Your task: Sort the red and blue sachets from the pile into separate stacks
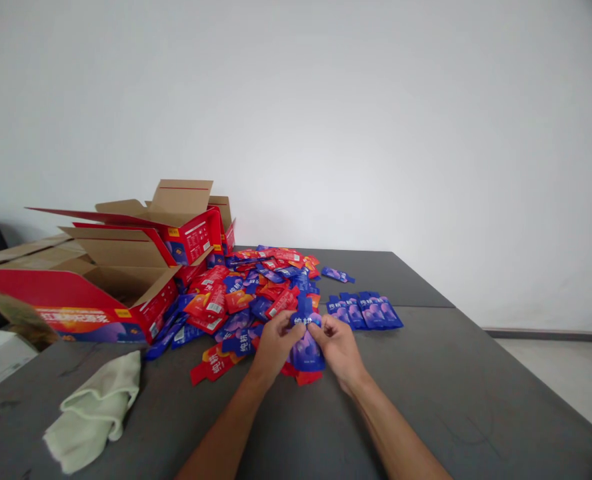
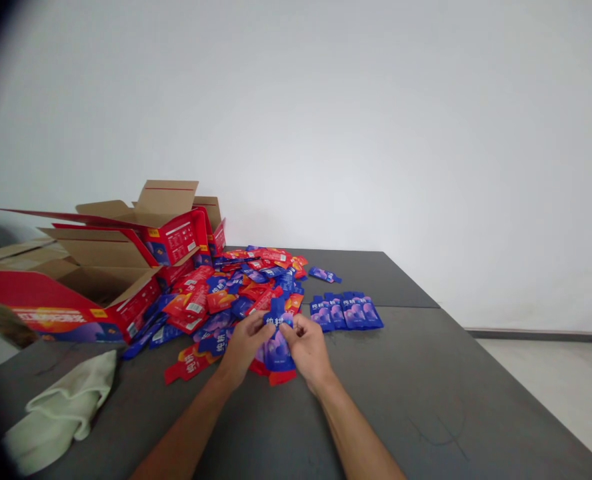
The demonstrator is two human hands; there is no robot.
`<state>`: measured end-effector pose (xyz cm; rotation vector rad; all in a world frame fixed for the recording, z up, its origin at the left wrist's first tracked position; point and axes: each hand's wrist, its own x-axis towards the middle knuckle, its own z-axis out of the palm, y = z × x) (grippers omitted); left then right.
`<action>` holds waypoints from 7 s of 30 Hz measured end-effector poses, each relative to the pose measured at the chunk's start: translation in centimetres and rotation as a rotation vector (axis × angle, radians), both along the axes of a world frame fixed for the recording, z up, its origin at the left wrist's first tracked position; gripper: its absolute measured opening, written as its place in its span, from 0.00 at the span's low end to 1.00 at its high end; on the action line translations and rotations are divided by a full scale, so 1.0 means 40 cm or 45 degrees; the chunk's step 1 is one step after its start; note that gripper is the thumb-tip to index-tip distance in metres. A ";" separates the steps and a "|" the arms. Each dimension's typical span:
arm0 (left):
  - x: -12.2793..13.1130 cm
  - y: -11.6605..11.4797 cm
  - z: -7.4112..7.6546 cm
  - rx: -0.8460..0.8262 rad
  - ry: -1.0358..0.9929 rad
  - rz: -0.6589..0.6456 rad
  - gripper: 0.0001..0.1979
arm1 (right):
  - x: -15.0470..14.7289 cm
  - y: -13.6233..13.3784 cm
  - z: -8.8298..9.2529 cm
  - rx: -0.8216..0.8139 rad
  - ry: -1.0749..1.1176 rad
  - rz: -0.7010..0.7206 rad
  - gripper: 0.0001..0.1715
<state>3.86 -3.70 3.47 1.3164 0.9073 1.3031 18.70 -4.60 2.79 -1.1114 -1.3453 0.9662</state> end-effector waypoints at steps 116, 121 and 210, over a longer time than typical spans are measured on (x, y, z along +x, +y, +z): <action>-0.027 0.029 -0.030 -0.078 0.097 0.333 0.16 | 0.016 0.007 -0.005 -0.138 0.065 0.256 0.22; -0.014 0.023 -0.022 -0.151 -0.013 0.218 0.17 | 0.011 0.016 -0.023 -0.114 -0.028 0.096 0.23; -0.042 0.029 -0.049 0.508 1.135 0.274 0.20 | 0.043 0.036 -0.043 0.405 -0.876 -0.329 0.16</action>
